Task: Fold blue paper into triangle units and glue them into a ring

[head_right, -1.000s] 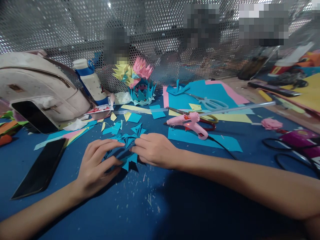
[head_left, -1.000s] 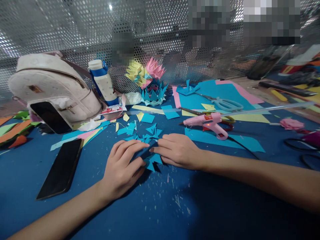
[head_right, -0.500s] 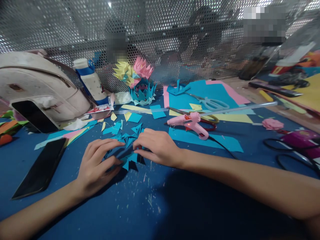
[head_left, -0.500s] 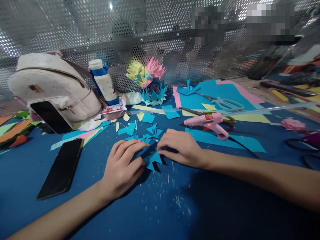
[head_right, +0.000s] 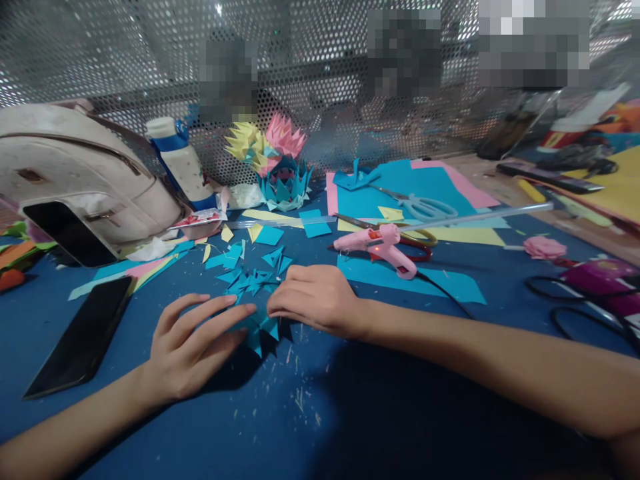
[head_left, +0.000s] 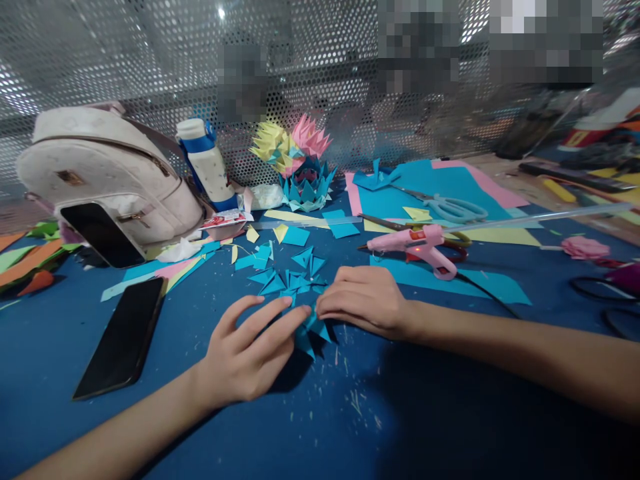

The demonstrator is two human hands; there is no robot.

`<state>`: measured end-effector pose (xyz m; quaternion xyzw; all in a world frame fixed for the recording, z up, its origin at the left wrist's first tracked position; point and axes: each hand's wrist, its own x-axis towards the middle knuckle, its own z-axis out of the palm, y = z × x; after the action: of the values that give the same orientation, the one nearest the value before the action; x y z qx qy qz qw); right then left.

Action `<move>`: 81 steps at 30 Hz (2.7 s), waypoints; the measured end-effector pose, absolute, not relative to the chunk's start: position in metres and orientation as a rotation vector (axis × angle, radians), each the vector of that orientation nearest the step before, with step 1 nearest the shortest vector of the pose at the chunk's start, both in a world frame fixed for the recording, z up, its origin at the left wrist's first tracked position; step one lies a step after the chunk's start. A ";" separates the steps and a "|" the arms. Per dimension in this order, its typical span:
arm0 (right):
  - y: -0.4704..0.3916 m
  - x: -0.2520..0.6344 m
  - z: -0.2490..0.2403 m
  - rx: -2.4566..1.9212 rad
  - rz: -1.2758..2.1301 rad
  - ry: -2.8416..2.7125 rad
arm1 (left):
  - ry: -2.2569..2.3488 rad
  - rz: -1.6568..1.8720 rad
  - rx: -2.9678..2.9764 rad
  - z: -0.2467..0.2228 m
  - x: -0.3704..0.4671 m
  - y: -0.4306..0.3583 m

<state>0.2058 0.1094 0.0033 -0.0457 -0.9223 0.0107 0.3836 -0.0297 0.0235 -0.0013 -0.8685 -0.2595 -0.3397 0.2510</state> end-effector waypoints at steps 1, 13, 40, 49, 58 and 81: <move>0.109 0.206 0.003 -0.116 0.013 -2.351 | -0.717 -0.927 -2.363 -0.001 -0.030 0.024; 0.106 0.203 -0.002 -0.228 -0.190 -2.489 | -0.899 -0.997 -2.420 -0.005 -0.032 0.030; 0.094 0.196 0.000 -0.252 0.016 -2.536 | -1.193 -1.202 -2.643 -0.001 -0.024 0.029; 0.100 0.198 -0.002 -0.245 -0.017 -2.488 | -1.205 -1.210 -2.627 0.000 -0.026 0.029; 0.103 0.201 0.000 -0.248 -0.102 -2.474 | -1.237 -1.228 -2.627 0.000 -0.029 0.029; 0.107 0.201 0.002 -0.043 0.200 -2.329 | -1.328 -1.153 -2.716 -0.003 -0.031 0.033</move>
<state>0.2006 0.1066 0.0021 -0.0171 -0.9168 0.0786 0.3913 -0.0310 0.0327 -0.0028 -0.8385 -0.4099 -0.3560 -0.0472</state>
